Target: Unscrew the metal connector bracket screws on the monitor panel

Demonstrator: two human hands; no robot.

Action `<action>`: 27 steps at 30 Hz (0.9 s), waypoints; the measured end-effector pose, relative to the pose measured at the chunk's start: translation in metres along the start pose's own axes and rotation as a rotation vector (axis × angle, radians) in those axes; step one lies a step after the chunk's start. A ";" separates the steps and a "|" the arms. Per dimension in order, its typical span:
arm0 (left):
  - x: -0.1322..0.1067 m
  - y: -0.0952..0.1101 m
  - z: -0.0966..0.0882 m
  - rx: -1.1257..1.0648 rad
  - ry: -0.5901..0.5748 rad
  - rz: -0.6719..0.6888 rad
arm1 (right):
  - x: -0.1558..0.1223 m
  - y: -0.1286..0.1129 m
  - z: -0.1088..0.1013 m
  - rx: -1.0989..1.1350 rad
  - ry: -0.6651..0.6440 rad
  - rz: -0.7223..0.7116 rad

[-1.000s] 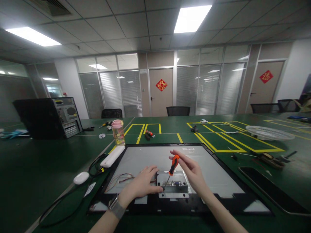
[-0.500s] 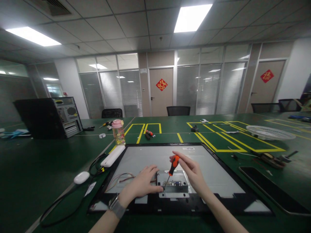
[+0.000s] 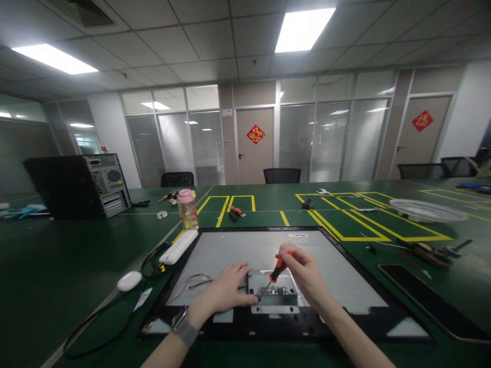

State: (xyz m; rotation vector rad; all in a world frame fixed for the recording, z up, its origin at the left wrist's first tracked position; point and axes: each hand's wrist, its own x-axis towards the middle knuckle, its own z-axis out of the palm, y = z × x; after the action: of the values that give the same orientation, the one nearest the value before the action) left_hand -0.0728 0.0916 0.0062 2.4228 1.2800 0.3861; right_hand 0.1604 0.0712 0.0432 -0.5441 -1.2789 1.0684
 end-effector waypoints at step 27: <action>-0.001 0.004 -0.002 -0.003 0.001 -0.002 | -0.004 -0.009 0.002 0.099 -0.158 0.116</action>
State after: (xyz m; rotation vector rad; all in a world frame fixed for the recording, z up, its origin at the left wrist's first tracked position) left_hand -0.0715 0.0893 0.0099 2.4188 1.2808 0.3889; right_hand 0.1615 0.0637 0.0493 -0.4709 -1.3363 1.2851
